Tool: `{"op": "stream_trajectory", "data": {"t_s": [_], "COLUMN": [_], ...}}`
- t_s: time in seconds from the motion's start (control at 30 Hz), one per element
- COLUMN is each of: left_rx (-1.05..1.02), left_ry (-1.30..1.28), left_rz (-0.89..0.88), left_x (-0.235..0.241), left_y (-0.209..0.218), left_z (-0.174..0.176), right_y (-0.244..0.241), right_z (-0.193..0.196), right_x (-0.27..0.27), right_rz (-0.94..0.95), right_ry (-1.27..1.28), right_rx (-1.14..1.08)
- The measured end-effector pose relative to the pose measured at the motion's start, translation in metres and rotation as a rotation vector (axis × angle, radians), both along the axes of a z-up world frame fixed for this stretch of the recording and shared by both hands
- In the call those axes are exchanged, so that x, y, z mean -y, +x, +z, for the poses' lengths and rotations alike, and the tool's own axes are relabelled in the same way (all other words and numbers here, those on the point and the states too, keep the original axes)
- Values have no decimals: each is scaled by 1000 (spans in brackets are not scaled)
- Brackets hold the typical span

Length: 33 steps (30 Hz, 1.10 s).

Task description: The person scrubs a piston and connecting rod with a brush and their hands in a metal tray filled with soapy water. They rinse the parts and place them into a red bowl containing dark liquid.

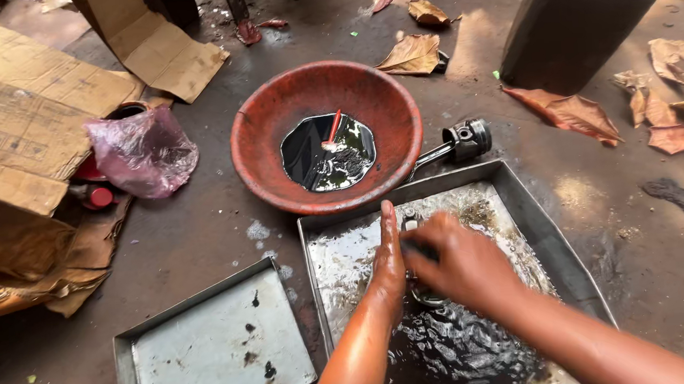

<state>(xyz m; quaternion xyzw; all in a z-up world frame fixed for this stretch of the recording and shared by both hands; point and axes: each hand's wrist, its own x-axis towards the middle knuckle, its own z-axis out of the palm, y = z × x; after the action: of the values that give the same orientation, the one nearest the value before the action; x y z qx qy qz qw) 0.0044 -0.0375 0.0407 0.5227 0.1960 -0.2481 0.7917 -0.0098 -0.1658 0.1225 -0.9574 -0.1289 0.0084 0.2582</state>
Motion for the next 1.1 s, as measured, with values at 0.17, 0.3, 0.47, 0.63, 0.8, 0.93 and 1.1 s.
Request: {"op": "stream_trajectory", "data": {"t_s": [0.17,0.3,0.47,0.63,0.8,0.93,1.1], "left_rx": [110,103,33,66,50,70,108], "left_ry": [23,88,100,70,-36,-44,-117], "left_rz": [-139,-151,-182,-109,-61,-48,-74], "left_x": [-1,-2,4,1,-13,-24,-11], "left_y": [3,0,-14,-4,4,4,14], "left_z": [-3,2,1,-9,-11,-4,-2], "right_y": [-10,23,24,-10,-7,25,17], "right_z": [-10,-24,-31,-41,-35,-26,-33], "right_x": [9,14,28,9,-2,-4,0], "right_rz": [-67,-241,-281,-117,-79,-370,-233], "right_ry": [100,161,282,168,545,926,185], "right_rx": [40,32,-94,85,-221,-582,-32]}}
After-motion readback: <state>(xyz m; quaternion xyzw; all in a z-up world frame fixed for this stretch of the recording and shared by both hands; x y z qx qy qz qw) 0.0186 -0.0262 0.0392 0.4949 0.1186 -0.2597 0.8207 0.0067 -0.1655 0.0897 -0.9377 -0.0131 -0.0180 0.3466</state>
